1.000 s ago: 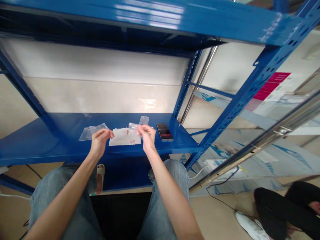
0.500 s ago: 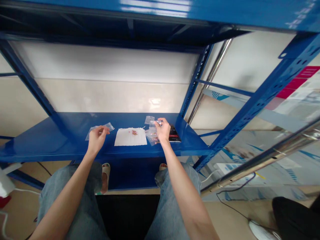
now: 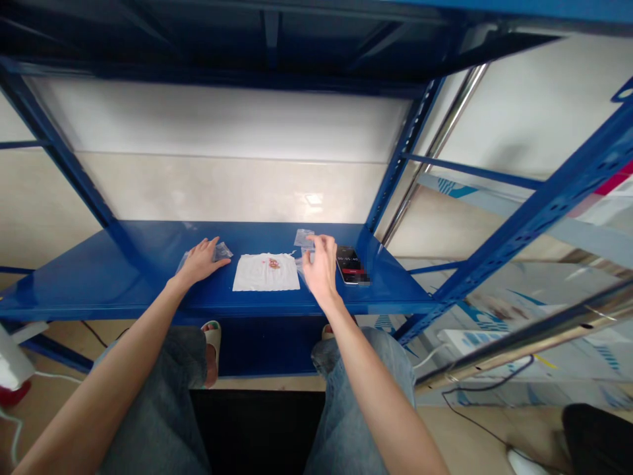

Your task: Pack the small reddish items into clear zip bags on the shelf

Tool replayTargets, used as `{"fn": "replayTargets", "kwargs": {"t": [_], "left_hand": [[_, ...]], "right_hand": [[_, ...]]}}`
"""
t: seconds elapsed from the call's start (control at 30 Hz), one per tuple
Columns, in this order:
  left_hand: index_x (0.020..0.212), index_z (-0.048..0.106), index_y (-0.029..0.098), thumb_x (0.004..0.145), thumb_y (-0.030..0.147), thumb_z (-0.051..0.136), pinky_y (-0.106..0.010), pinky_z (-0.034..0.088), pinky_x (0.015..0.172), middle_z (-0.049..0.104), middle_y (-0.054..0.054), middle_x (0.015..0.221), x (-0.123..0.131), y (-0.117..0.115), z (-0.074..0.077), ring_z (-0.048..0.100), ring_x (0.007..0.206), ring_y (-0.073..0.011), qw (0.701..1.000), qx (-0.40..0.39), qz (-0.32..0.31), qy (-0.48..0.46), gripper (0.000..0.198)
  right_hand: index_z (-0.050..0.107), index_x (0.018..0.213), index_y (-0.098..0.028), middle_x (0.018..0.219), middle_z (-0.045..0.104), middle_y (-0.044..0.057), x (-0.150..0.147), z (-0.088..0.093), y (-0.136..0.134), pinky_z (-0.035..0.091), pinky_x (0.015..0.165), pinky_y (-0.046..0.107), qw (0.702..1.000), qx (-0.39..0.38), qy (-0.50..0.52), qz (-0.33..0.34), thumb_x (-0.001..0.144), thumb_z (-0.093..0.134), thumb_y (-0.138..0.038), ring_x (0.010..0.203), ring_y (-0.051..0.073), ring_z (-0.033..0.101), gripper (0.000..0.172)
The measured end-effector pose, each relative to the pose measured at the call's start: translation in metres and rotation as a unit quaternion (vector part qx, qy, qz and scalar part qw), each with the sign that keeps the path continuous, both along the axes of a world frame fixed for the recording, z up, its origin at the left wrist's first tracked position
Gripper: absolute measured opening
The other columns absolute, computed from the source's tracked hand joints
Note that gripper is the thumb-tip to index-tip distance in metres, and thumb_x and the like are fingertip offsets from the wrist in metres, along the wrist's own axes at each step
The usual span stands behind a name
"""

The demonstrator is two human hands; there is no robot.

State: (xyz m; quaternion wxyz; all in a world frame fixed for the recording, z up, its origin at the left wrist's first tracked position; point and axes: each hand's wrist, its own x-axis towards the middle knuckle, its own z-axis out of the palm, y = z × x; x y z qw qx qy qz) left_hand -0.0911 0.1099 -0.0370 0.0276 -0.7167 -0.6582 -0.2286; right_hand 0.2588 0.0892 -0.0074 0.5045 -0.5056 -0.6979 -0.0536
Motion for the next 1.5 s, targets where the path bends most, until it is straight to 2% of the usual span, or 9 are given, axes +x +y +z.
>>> {"fn": "replayTargets", "kwargs": {"t": [0.2, 0.4, 0.57, 0.8, 0.9, 1.03, 1.17, 1.3, 1.5], "left_hand": [[0.15, 0.045, 0.014, 0.091, 0.036, 0.061, -0.052, 0.039, 0.107, 0.063, -0.021, 0.135, -0.006, 0.0, 0.004, 0.05, 0.133, -0.0393, 0.999, 0.037, -0.014, 0.021, 0.065], [0.124, 0.069, 0.017, 0.088, 0.015, 0.056, -0.045, 0.045, 0.101, 0.075, -0.01, 0.103, -0.003, -0.014, 0.022, 0.06, 0.112, -0.0313, 0.984, 0.141, -0.027, -0.105, 0.038], [0.098, 0.076, 0.018, 0.09, 0.025, 0.064, -0.041, 0.048, 0.095, 0.075, -0.007, 0.094, 0.027, -0.048, 0.028, 0.062, 0.1, -0.026, 0.942, 0.232, -0.071, -0.232, 0.017], [0.1, 0.08, 0.019, 0.082, 0.033, 0.076, -0.041, 0.049, 0.092, 0.077, -0.006, 0.088, 0.078, -0.067, 0.006, 0.067, 0.088, -0.0237, 0.891, 0.16, -0.127, -0.405, 0.023], [0.101, 0.081, 0.02, 0.082, 0.036, 0.077, -0.037, 0.051, 0.085, 0.077, -0.008, 0.093, 0.094, -0.072, 0.008, 0.066, 0.09, -0.0231, 0.878, 0.127, -0.185, -0.422, 0.024], [0.096, 0.079, 0.02, 0.085, 0.033, 0.075, -0.037, 0.052, 0.089, 0.074, -0.008, 0.094, 0.108, -0.077, 0.013, 0.067, 0.092, -0.0224, 0.887, 0.106, -0.248, -0.374, 0.017], [0.119, 0.07, 0.02, 0.089, 0.022, 0.066, -0.041, 0.049, 0.103, 0.071, -0.011, 0.121, 0.113, -0.08, 0.009, 0.065, 0.114, -0.0247, 0.91, 0.09, -0.291, -0.28, 0.031], [0.129, 0.062, 0.018, 0.093, 0.015, 0.053, -0.044, 0.047, 0.105, 0.068, -0.013, 0.128, 0.112, -0.085, 0.012, 0.062, 0.122, -0.0267, 0.94, 0.078, -0.269, -0.195, 0.037], [0.131, 0.061, 0.019, 0.091, 0.021, 0.058, -0.044, 0.049, 0.097, 0.07, -0.012, 0.124, 0.104, -0.087, 0.023, 0.062, 0.116, -0.0297, 0.966, 0.061, -0.233, -0.096, 0.04]], "right_hand": [[0.064, 0.117, -0.023, 0.118, 0.052, 0.011, -0.02, -0.003, -0.022, 0.046, 0.105, 0.043, 0.998, 0.0, 0.021, 0.062, 0.089, 0.047, -0.013, 0.116, 0.027, 0.055, 0.035], [0.066, 0.112, -0.023, 0.116, 0.055, 0.01, -0.035, -0.007, -0.043, 0.045, 0.106, 0.042, 0.992, 0.02, 0.024, 0.125, 0.094, 0.043, -0.012, 0.117, 0.025, 0.056, 0.031], [0.065, 0.116, -0.023, 0.112, 0.058, 0.009, -0.054, -0.018, -0.051, 0.048, 0.103, 0.042, 0.98, -0.001, 0.036, 0.195, 0.098, 0.047, -0.016, 0.113, 0.025, 0.059, 0.026], [0.06, 0.132, -0.025, 0.123, 0.059, 0.01, -0.073, -0.021, -0.06, 0.046, 0.107, 0.043, 0.967, -0.016, -0.006, 0.254, 0.1, 0.054, -0.022, 0.12, 0.025, 0.056, 0.033], [0.066, 0.119, -0.024, 0.116, 0.062, 0.009, -0.07, -0.021, -0.057, 0.048, 0.103, 0.043, 0.972, 0.003, 0.008, 0.236, 0.1, 0.055, -0.021, 0.114, 0.025, 0.057, 0.023], [0.07, 0.098, -0.023, 0.099, 0.064, 0.007, -0.062, -0.022, -0.052, 0.05, 0.094, 0.042, 0.979, 0.032, 0.034, 0.199, 0.099, 0.055, -0.018, 0.103, 0.024, 0.059, 0.016], [0.07, 0.095, -0.023, 0.097, 0.065, 0.006, -0.062, -0.02, -0.055, 0.05, 0.093, 0.042, 0.973, 0.058, 0.017, 0.223, 0.097, 0.054, -0.012, 0.101, 0.024, 0.06, 0.019], [0.071, 0.097, -0.024, 0.106, 0.069, 0.007, -0.065, -0.017, -0.061, 0.05, 0.094, 0.044, 0.963, 0.068, -0.026, 0.258, 0.093, 0.056, -0.009, 0.106, 0.024, 0.061, 0.022], [0.072, 0.107, -0.024, 0.117, 0.07, 0.008, -0.064, -0.02, -0.056, 0.049, 0.102, 0.049, 0.954, 0.075, -0.066, 0.284, 0.092, 0.054, -0.007, 0.117, 0.025, 0.06, 0.029]]}}
